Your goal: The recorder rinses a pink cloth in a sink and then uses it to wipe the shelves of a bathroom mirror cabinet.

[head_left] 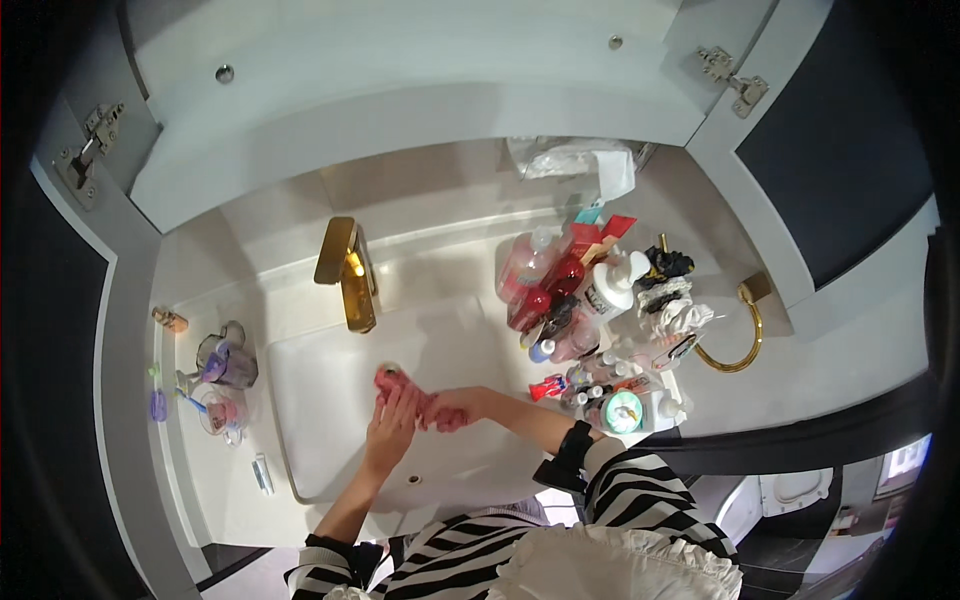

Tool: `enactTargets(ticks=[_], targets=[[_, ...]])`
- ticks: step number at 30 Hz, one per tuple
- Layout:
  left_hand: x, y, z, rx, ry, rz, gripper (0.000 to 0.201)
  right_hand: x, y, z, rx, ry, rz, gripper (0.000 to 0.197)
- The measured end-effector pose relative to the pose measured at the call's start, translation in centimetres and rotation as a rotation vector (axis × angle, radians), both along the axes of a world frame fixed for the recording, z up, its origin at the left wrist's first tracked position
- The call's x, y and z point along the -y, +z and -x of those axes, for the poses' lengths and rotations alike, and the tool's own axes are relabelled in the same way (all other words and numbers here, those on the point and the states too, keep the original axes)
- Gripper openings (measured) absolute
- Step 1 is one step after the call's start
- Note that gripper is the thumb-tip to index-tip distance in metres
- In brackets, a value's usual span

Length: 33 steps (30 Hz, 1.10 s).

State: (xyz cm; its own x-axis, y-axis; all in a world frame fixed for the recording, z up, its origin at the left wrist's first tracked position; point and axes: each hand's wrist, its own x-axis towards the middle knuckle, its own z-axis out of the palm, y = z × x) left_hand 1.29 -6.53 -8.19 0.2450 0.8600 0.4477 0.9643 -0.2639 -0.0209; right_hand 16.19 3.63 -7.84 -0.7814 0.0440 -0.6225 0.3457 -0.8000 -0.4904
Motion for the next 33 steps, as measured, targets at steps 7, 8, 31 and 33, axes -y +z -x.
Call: enactTargets(ticks=[7,8,31,33], targets=[[-2.3,2.7,2.3,-0.028,-0.485,-0.223,0.017,1.1,1.0,0.9,-0.312,0.468,0.326,0.018],[-2.4,3.0,2.5,-0.034,-0.484,-0.228,0.017,1.3,0.6,1.2,-0.341,0.533,0.386,0.018],[-2.8,3.8,1.3,-0.303,-0.21,0.354,0.009,-0.7,1.0,1.7,0.001,0.469,-0.237,0.02],[-3.2,3.6,1.7,-0.175,-0.198,0.558,0.009,-0.2,1.7,2.3,0.111,0.576,-0.552,0.02]])
